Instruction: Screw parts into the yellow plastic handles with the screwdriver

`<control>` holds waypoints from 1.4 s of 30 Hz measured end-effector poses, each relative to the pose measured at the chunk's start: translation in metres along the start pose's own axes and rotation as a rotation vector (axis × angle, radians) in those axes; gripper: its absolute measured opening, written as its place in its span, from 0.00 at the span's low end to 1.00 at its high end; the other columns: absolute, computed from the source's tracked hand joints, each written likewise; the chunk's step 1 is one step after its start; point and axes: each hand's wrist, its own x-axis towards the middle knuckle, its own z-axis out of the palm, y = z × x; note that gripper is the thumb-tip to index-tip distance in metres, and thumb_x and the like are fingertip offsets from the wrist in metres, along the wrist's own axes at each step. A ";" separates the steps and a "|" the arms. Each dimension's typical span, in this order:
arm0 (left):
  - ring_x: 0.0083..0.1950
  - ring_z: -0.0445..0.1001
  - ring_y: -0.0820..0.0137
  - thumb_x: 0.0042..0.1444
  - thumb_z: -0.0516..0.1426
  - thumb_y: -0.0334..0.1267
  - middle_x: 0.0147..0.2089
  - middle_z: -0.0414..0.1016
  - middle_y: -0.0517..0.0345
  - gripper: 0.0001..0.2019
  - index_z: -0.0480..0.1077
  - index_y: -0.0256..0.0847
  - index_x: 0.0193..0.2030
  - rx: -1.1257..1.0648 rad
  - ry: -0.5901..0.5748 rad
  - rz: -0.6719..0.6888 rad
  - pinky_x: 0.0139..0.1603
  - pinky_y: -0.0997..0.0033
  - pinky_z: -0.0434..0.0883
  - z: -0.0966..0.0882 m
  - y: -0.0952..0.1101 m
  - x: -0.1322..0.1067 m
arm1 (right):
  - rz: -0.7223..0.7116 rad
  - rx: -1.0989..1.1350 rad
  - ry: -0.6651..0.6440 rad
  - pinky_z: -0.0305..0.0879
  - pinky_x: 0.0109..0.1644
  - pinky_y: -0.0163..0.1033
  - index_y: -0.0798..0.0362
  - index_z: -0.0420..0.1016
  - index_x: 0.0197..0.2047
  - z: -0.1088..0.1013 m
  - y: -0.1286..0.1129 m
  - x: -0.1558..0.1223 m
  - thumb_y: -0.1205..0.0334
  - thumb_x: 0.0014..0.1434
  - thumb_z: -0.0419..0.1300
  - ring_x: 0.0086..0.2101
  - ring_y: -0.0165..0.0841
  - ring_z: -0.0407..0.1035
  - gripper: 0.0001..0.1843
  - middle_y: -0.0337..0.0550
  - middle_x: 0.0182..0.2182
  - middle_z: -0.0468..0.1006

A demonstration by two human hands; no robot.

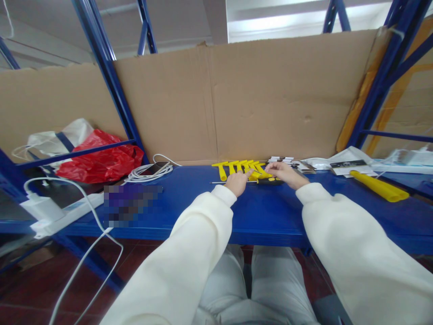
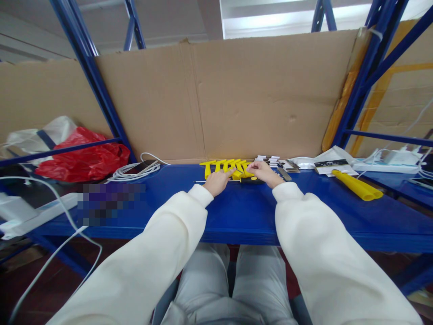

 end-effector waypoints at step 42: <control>0.57 0.80 0.55 0.72 0.49 0.28 0.59 0.75 0.41 0.29 0.65 0.48 0.77 -0.001 0.095 0.023 0.59 0.55 0.76 -0.011 0.018 -0.008 | -0.082 0.123 0.129 0.71 0.49 0.42 0.48 0.68 0.34 0.027 0.007 0.011 0.59 0.49 0.67 0.36 0.34 0.69 0.12 0.37 0.32 0.74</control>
